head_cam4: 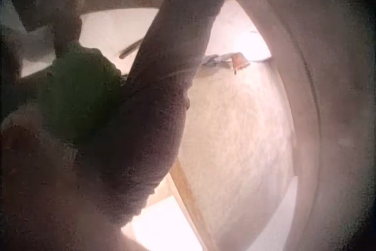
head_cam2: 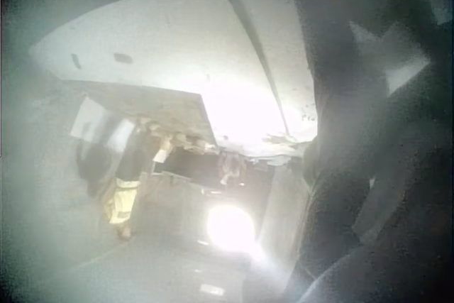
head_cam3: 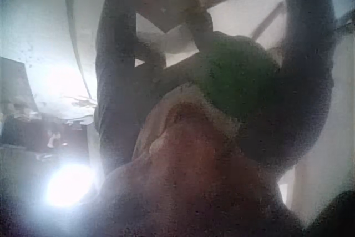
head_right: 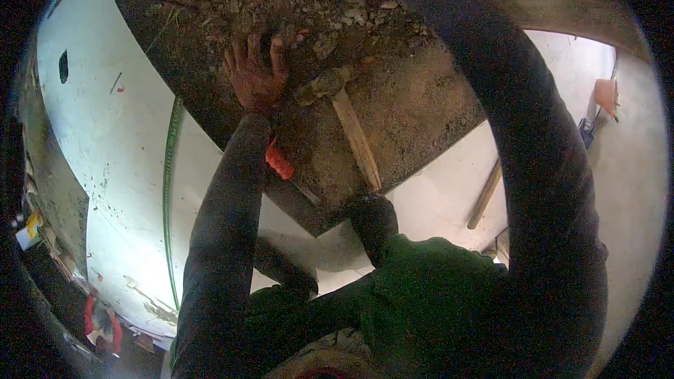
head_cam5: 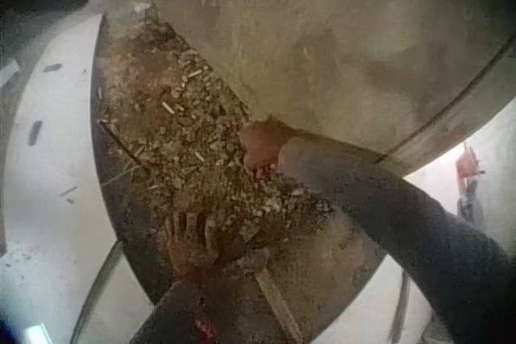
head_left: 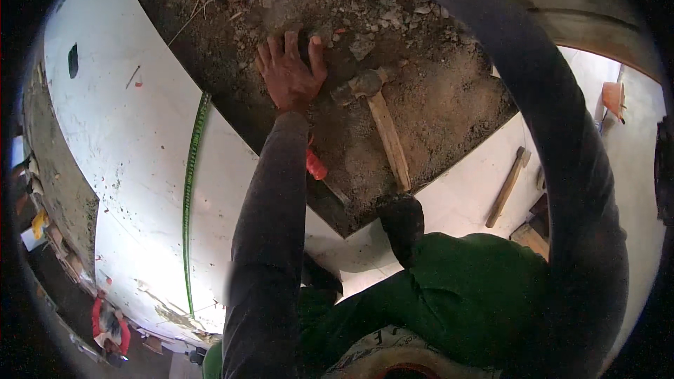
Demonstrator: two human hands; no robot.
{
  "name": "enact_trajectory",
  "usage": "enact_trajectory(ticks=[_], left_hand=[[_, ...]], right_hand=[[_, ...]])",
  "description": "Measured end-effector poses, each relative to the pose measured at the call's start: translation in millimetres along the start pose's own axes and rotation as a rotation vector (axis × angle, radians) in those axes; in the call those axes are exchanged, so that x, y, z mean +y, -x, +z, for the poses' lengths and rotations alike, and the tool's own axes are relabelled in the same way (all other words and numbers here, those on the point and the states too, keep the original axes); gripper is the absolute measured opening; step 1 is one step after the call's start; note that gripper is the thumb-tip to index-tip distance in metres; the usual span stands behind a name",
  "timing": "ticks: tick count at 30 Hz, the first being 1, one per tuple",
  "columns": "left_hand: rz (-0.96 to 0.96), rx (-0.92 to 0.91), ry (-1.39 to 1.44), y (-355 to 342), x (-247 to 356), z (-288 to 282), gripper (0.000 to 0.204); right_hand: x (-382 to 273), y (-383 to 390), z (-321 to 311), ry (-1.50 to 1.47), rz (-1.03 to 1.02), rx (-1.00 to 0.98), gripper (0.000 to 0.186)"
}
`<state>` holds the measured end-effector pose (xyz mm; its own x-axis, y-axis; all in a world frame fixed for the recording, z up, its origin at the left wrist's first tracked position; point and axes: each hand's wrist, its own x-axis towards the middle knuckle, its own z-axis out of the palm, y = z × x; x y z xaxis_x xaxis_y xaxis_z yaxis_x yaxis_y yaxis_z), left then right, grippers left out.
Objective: The person measures an open section of the floor with a tape measure and then uses a hammer and a chisel to break up the concrete and debris in that area.
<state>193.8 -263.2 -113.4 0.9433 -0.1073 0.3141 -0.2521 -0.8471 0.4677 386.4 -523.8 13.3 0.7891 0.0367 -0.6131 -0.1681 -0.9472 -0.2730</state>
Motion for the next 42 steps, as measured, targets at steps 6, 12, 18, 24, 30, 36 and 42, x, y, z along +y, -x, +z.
enact_trajectory(ticks=[6, 12, 18, 24, 30, 36, 42], left_hand=[[0.023, 0.127, -0.049, 5, -7, 8, 0.049], [-0.019, 0.039, -0.046, 3, 4, -9, 0.046], [-0.046, -0.305, -0.013, 13, 6, -26, 0.049], [0.313, -0.589, -0.09, -33, 0, -67, 0.046], [0.325, -0.852, -0.123, -34, -32, -236, 0.044], [-0.111, -0.776, 0.008, 73, -79, -342, 0.039], [-0.387, -0.966, 0.113, 151, -76, -318, 0.039]], right_hand=[[-30, 36, -7, 0.517, -0.253, 0.218, 0.03], [26, 58, 35, -0.264, -0.531, 0.539, 0.043], [33, 53, 111, -0.106, -0.503, 0.538, 0.04], [50, 62, 139, 0.331, -0.427, 0.629, 0.039], [66, 50, 149, 0.532, -0.403, 0.621, 0.04], [95, 48, 161, 0.626, -0.443, 0.685, 0.044], [98, 66, 168, 0.644, -0.498, 0.723, 0.047]])
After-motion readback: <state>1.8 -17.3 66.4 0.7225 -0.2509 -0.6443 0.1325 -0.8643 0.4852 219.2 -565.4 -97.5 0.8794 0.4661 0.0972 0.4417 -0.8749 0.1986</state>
